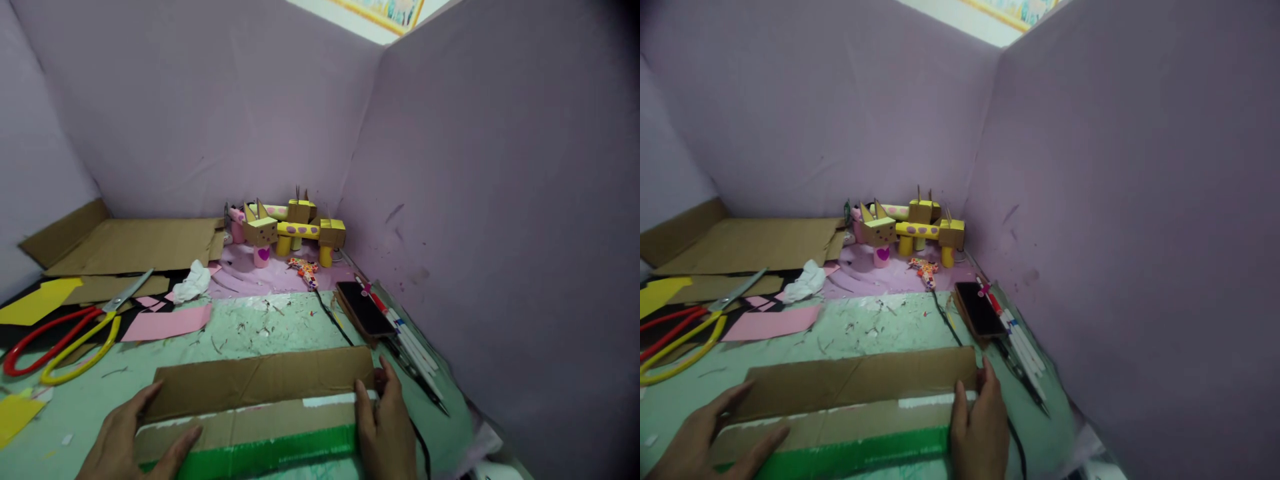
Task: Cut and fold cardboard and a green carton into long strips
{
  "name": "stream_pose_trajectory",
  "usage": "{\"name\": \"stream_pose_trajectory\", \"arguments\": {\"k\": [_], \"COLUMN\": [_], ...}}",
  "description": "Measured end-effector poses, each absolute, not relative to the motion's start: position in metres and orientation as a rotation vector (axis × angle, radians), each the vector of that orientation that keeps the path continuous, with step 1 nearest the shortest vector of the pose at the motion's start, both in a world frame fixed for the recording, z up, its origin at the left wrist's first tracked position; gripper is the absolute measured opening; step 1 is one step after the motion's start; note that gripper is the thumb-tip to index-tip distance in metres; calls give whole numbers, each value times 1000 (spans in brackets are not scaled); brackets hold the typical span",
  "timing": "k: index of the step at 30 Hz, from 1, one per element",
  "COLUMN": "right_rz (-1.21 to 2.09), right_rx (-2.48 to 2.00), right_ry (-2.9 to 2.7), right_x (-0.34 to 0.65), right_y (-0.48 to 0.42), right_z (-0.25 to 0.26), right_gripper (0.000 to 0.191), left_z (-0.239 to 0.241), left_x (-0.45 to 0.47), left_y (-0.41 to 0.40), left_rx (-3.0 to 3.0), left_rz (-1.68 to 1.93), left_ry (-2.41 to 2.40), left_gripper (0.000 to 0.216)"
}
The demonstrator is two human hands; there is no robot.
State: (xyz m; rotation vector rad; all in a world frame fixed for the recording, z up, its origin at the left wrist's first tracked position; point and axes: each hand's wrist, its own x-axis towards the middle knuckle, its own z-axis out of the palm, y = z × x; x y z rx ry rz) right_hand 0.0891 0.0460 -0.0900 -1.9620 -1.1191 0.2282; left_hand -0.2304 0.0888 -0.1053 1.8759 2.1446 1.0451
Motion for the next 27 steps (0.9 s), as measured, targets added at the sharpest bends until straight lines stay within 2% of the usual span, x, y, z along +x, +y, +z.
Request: {"name": "stream_pose_trajectory", "arguments": {"k": [19,24,27], "right_rz": [166,145,130], "right_rx": [-1984,-2000,-2013], "right_ry": [-1114,-1118,-1099], "right_x": [86,86,85], "right_y": [45,45,44], "right_z": [-89,-89,-89], "right_gripper": [69,65,65], "left_z": [-66,-66,-68], "left_x": [-216,-212,-210], "left_y": [80,80,80], "left_rx": [1684,1636,1443], "left_rz": [805,851,992], "left_ry": [2148,2152,2111], "left_gripper": [79,78,90]}}
